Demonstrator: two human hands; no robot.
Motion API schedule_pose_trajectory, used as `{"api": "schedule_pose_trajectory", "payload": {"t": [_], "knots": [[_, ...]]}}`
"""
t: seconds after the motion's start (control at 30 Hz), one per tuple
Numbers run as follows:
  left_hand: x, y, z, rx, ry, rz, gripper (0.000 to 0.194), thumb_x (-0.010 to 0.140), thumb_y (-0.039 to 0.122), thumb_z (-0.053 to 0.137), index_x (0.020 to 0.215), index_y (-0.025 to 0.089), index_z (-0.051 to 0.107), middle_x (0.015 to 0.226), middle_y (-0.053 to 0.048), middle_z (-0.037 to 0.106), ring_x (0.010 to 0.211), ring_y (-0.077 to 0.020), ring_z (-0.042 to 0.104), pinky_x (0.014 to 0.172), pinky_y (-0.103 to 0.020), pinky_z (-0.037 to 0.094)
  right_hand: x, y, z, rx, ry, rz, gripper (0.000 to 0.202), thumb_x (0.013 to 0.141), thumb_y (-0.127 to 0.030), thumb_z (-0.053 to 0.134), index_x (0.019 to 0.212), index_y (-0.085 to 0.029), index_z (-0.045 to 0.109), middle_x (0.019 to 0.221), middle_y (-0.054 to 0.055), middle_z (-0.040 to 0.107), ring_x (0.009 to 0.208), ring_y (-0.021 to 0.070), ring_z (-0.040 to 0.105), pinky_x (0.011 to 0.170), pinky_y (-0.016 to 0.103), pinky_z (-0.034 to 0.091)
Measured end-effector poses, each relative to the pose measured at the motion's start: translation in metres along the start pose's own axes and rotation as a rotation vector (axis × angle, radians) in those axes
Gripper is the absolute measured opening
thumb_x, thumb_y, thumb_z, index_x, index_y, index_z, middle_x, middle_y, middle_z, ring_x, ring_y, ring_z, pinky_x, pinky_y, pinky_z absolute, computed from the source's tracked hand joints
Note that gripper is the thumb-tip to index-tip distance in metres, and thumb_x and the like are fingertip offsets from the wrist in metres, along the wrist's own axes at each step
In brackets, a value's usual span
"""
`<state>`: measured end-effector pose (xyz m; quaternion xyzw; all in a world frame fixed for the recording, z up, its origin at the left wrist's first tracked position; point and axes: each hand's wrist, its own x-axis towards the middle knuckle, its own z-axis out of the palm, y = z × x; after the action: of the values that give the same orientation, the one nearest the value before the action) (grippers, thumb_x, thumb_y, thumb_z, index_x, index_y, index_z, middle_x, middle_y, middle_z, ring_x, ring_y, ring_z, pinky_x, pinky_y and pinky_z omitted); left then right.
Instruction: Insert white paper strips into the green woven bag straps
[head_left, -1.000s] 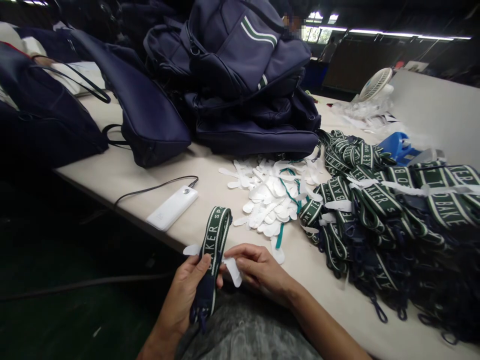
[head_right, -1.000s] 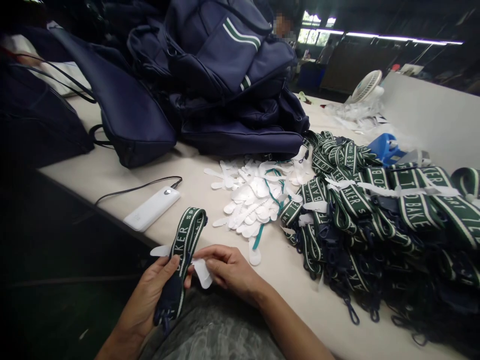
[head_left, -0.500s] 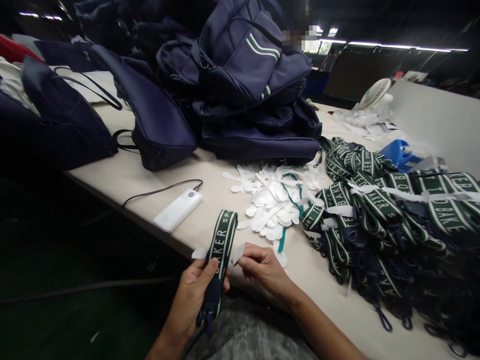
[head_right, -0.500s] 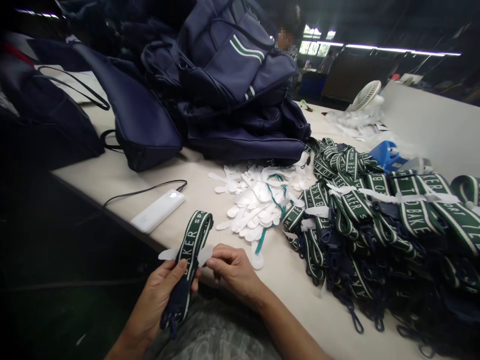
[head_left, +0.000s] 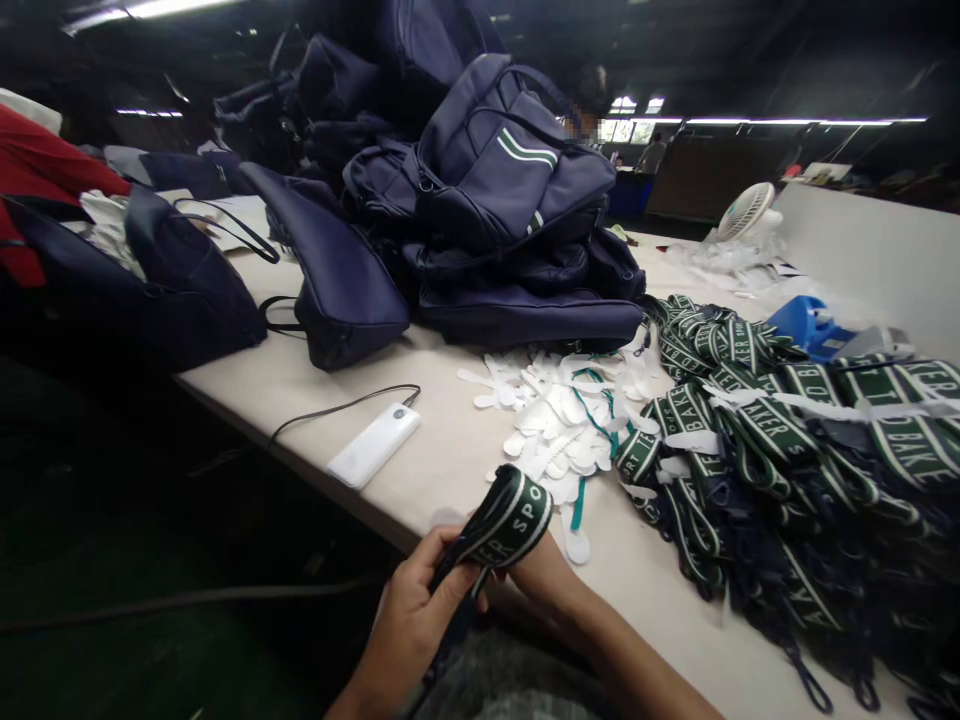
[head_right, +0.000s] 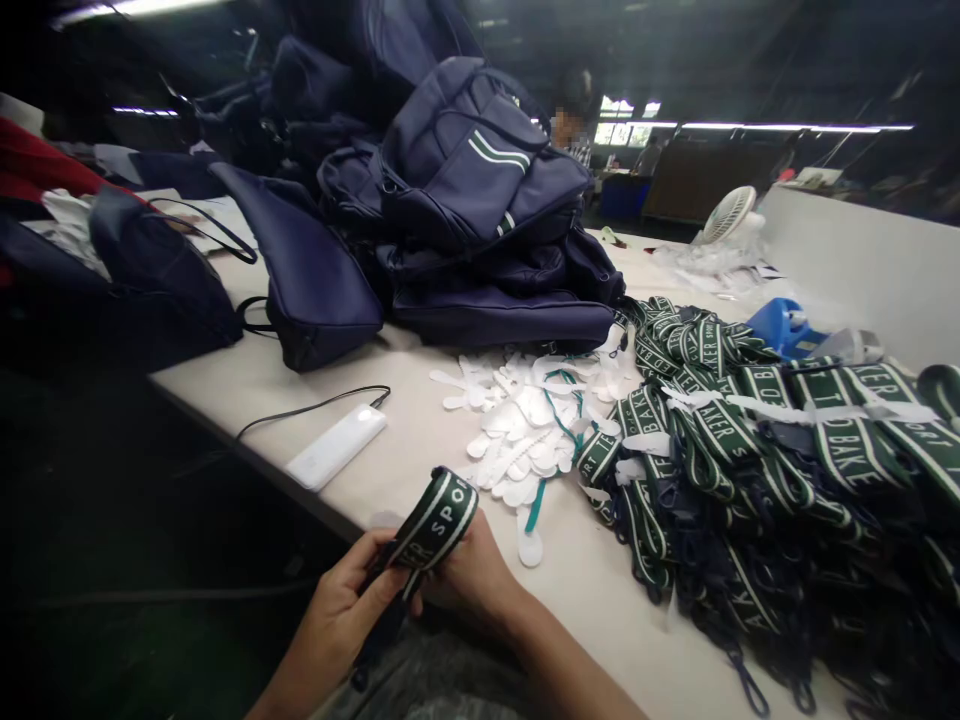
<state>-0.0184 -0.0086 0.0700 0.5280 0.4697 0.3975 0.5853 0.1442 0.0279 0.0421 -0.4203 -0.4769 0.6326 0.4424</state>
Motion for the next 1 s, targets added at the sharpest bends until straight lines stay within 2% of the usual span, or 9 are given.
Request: {"api": "schedule_pose_trajectory", "payload": {"t": [0.13, 0.27, 0.37, 0.47, 0.57, 0.7, 0.83, 0.93, 1.0], "knots": [[0.004, -0.008, 0.001, -0.129, 0.021, -0.189, 0.038, 0.084, 0.051, 0.067, 0.098, 0.018, 0.056, 0.072, -0.004, 0.069, 0.054, -0.0144, 0.061, 0.048, -0.021, 0.040, -0.001, 0.000, 0.003, -0.003, 0.024, -0.110, 0.035, 0.085, -0.047, 0.065, 0.070, -0.015, 0.063, 0.058, -0.002, 0.051, 0.051, 0.0087, 0.040, 0.047, 0.021, 0.033], [0.005, -0.020, -0.002, -0.288, -0.038, -0.241, 0.068, 0.079, 0.050, 0.073, 0.131, 0.018, 0.044, 0.078, -0.007, 0.071, 0.054, -0.0178, 0.065, 0.049, -0.024, 0.044, -0.003, -0.007, -0.004, -0.035, -0.257, -0.041, 0.041, 0.089, -0.052, 0.062, 0.073, -0.014, 0.066, 0.057, -0.001, 0.053, 0.050, 0.0091, 0.042, 0.047, 0.021, 0.031], [0.003, -0.021, -0.001, -0.323, -0.055, -0.245, 0.070, 0.080, 0.049, 0.072, 0.134, 0.013, 0.047, 0.076, -0.008, 0.071, 0.053, -0.0164, 0.064, 0.050, -0.023, 0.045, -0.006, -0.011, -0.002, 0.014, -0.359, 0.008, 0.043, 0.090, -0.055, 0.059, 0.082, -0.014, 0.069, 0.060, 0.000, 0.056, 0.048, 0.0097, 0.047, 0.047, 0.021, 0.034], [0.003, -0.021, 0.001, -0.268, 0.026, -0.235, 0.054, 0.080, 0.051, 0.072, 0.114, 0.011, 0.061, 0.076, -0.009, 0.071, 0.053, -0.0148, 0.063, 0.048, -0.022, 0.044, -0.009, -0.008, 0.002, 0.048, -0.305, 0.011, 0.041, 0.091, -0.053, 0.059, 0.090, -0.014, 0.070, 0.061, -0.001, 0.055, 0.050, 0.0115, 0.054, 0.048, 0.021, 0.037], [0.004, -0.024, 0.002, -0.195, 0.066, -0.240, 0.045, 0.080, 0.053, 0.071, 0.096, 0.011, 0.065, 0.079, -0.010, 0.071, 0.054, -0.0137, 0.063, 0.046, -0.020, 0.042, -0.012, 0.001, 0.004, 0.051, -0.222, 0.023, 0.039, 0.089, -0.052, 0.063, 0.086, -0.014, 0.069, 0.060, -0.002, 0.055, 0.050, 0.0111, 0.054, 0.045, 0.020, 0.033], [0.006, -0.027, 0.003, -0.248, -0.004, -0.230, 0.043, 0.080, 0.051, 0.072, 0.098, 0.013, 0.062, 0.080, -0.009, 0.071, 0.052, -0.0122, 0.062, 0.045, -0.018, 0.041, -0.011, 0.018, 0.007, 0.159, -0.099, 0.093, 0.048, 0.081, -0.060, 0.069, 0.073, -0.013, 0.063, 0.051, -0.003, 0.054, 0.041, 0.0073, 0.044, 0.042, 0.019, 0.026], [0.007, -0.026, 0.004, -0.262, -0.007, -0.216, 0.043, 0.080, 0.050, 0.072, 0.101, 0.014, 0.061, 0.078, -0.007, 0.070, 0.052, -0.0128, 0.063, 0.047, -0.019, 0.042, -0.007, 0.028, 0.010, 0.215, -0.093, 0.110, 0.051, 0.079, -0.062, 0.069, 0.071, -0.013, 0.061, 0.049, -0.002, 0.054, 0.040, 0.0088, 0.045, 0.042, 0.020, 0.026], [0.007, -0.025, 0.001, -0.230, 0.020, -0.211, 0.043, 0.081, 0.050, 0.071, 0.102, 0.013, 0.064, 0.077, -0.007, 0.070, 0.051, -0.0129, 0.062, 0.046, -0.019, 0.042, -0.006, 0.025, 0.009, 0.137, -0.068, 0.084, 0.046, 0.083, -0.058, 0.065, 0.073, -0.014, 0.063, 0.053, -0.001, 0.056, 0.044, 0.0115, 0.050, 0.044, 0.021, 0.029], [0.009, -0.027, -0.002, -0.186, 0.072, -0.212, 0.044, 0.080, 0.050, 0.071, 0.102, 0.013, 0.065, 0.074, -0.006, 0.069, 0.051, -0.0129, 0.060, 0.046, -0.020, 0.041, -0.007, 0.020, 0.007, -0.041, -0.005, 0.030, 0.037, 0.086, -0.050, 0.063, 0.076, -0.014, 0.066, 0.060, 0.002, 0.061, 0.053, 0.0142, 0.055, 0.050, 0.023, 0.035]]}}
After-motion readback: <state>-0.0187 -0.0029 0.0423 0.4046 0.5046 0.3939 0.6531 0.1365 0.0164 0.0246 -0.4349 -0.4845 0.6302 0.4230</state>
